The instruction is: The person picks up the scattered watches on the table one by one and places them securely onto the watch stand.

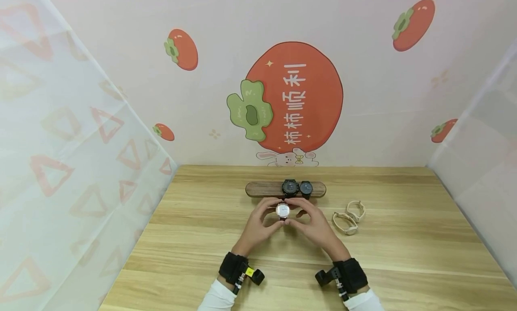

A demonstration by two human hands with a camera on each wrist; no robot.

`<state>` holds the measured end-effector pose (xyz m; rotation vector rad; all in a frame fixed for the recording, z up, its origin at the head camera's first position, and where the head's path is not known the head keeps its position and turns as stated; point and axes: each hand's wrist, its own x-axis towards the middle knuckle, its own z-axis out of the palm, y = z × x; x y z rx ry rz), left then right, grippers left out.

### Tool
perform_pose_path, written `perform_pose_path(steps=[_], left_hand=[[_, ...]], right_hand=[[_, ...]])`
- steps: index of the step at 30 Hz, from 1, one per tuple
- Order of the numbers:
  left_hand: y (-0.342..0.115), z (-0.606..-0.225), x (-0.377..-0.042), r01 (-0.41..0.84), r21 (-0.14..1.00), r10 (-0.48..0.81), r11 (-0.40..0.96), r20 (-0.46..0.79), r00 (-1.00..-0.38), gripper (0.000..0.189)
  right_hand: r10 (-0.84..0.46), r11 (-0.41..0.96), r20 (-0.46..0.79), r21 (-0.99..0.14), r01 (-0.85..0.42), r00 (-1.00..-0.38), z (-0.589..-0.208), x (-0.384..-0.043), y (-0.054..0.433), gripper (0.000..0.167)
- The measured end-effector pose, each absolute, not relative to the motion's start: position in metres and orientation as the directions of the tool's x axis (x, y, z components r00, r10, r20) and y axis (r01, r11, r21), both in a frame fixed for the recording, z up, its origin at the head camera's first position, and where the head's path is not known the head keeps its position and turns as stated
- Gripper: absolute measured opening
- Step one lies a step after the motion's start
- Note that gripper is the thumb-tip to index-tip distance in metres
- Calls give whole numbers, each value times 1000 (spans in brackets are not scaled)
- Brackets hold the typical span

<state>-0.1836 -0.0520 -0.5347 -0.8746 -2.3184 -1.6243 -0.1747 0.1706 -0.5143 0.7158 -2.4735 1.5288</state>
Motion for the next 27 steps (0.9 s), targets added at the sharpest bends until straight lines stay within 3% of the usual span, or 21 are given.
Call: perform_pose_path(steps=[10,27], left_hand=[[-52,-535,-184,506,839,383,200,408,-829,62],[-53,-536,-188,516,841,384,163,427,-819,62]], right_hand=[[-313,381,385,-787,-486,-869,-516,-175,172,49],[-320,407,435,-739,-537,-842,-513,-180,182,45]])
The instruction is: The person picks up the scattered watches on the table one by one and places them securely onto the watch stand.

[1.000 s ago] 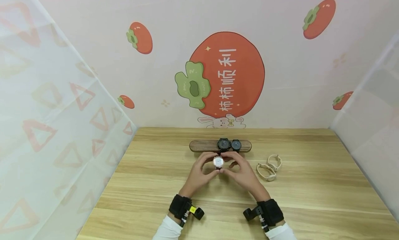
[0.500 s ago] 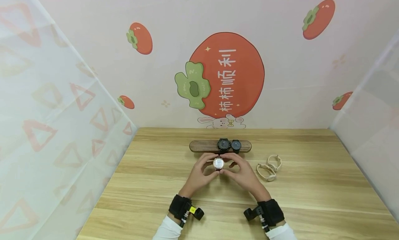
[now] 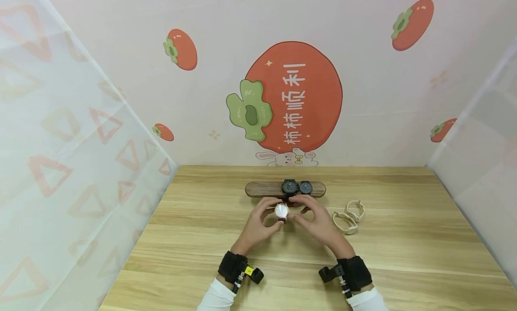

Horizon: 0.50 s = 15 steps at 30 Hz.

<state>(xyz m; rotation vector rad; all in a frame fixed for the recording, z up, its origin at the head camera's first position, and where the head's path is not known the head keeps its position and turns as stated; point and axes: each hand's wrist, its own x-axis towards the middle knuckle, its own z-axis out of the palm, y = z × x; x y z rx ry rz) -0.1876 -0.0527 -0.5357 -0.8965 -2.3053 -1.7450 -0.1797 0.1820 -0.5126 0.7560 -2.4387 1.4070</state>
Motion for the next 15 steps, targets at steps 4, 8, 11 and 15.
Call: perform_pose_path(steps=[4,8,11,15], left_hand=[[-54,-537,-188,524,836,381,163,437,-815,60],[-55,-537,-187,523,837,378,162,437,-816,60],[-57,-536,-187,509,845,372,164,425,-825,61],[-60,-538,-189,505,847,366,166,423,-829,62]], right_hand=[[-250,447,474,-718,-534,-845,-508,-186,192,39],[-152,476,504,-716,-510,-850,-503,-194,205,32],[-115,520,514,-698,-493,-850,-501,-201,215,30],[-122,585,500,-662,-469,-857,-501,-209,225,33]])
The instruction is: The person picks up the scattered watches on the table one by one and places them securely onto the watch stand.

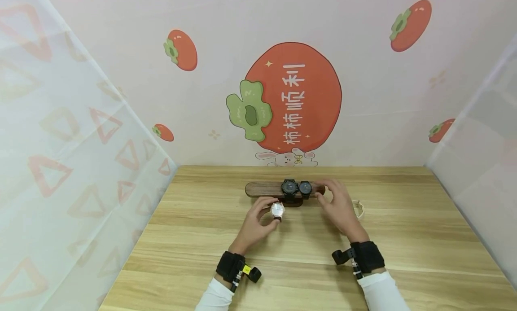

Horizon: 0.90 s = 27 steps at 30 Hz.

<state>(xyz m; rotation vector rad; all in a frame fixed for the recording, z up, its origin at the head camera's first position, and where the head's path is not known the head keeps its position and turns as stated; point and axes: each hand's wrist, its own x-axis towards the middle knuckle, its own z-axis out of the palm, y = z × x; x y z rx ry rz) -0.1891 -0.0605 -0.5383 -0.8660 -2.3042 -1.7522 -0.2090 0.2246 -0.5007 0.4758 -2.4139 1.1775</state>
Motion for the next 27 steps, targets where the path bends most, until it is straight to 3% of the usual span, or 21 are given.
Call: perform_pose_path(steps=[8,20,27], left_hand=[[-69,-544,-193,497,848,341,183,419,-841,63],[-82,-550,-200,559,804,300,202,493,-817,66],[-92,-553,-201,535,811,258,237,479,-839,66]], right_hand=[[-190,642,360,-658,-393,-913,-508,-220,233,54],[-175,656,337,-661,-364,-925,-513,-225,235,53],[-168,645,319,-680,-349,-933,-514,-225,236,53]])
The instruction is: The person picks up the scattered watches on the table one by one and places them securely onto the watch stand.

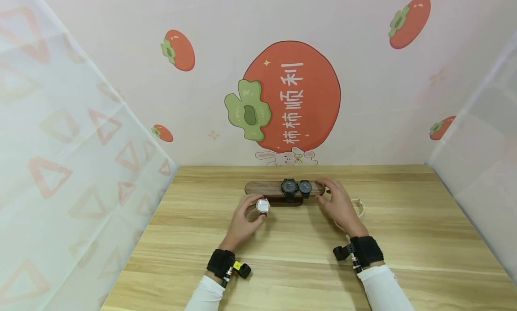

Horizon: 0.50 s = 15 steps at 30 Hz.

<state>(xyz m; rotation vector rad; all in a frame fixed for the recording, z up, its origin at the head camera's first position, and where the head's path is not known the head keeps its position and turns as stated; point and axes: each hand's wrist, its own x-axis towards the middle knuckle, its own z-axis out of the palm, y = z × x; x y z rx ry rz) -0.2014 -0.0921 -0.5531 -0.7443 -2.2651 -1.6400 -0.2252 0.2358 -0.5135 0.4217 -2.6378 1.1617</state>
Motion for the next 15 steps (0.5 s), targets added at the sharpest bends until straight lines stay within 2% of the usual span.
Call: perform_pose_path(steps=[15], left_hand=[[-117,-552,-200,548,788,218,282,504,-836,65]], right_hand=[[-155,648,294,-690,-322,-943,-512,-224,236,53]])
